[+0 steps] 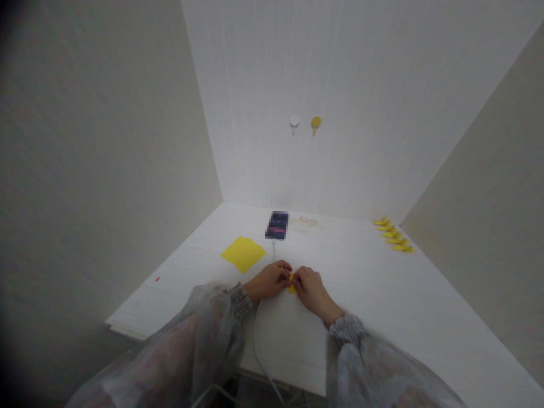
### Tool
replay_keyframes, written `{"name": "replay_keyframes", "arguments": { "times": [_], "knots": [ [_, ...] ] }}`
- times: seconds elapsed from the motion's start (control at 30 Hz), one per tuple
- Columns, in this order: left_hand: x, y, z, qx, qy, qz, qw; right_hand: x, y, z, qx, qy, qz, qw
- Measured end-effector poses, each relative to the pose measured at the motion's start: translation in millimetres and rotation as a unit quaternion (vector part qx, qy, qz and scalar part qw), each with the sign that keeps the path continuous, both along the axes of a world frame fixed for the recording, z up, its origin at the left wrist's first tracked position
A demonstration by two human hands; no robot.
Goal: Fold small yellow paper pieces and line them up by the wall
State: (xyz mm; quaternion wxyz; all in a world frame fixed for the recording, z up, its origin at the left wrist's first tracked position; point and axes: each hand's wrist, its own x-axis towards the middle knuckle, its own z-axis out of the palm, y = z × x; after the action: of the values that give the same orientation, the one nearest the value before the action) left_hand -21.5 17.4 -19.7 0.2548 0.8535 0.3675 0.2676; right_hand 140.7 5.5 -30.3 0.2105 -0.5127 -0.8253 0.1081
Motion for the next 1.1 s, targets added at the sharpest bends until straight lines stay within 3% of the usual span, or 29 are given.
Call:
{"name": "replay_keyframes", "arguments": {
  "times": [0.27, 0.7, 1.1],
  "knots": [
    [7.0, -5.9, 5.8, 0.032, 0.054, 0.0, 0.998, -0.8, -0.3, 0.5, 0.001, -0.019, 0.0, 1.0],
    [6.2, -1.5, -6.3, 0.008, -0.021, 0.058, 0.998, 0.1, -0.8, -0.7, 0.018, -0.01, -0.002, 1.0],
    [4.4, -0.7, -6.3, -0.001, -0.034, 0.019, 0.999, 2.8, 0.5, -2.5, 0.002, 0.04, 0.003, 0.999]
  ]
}}
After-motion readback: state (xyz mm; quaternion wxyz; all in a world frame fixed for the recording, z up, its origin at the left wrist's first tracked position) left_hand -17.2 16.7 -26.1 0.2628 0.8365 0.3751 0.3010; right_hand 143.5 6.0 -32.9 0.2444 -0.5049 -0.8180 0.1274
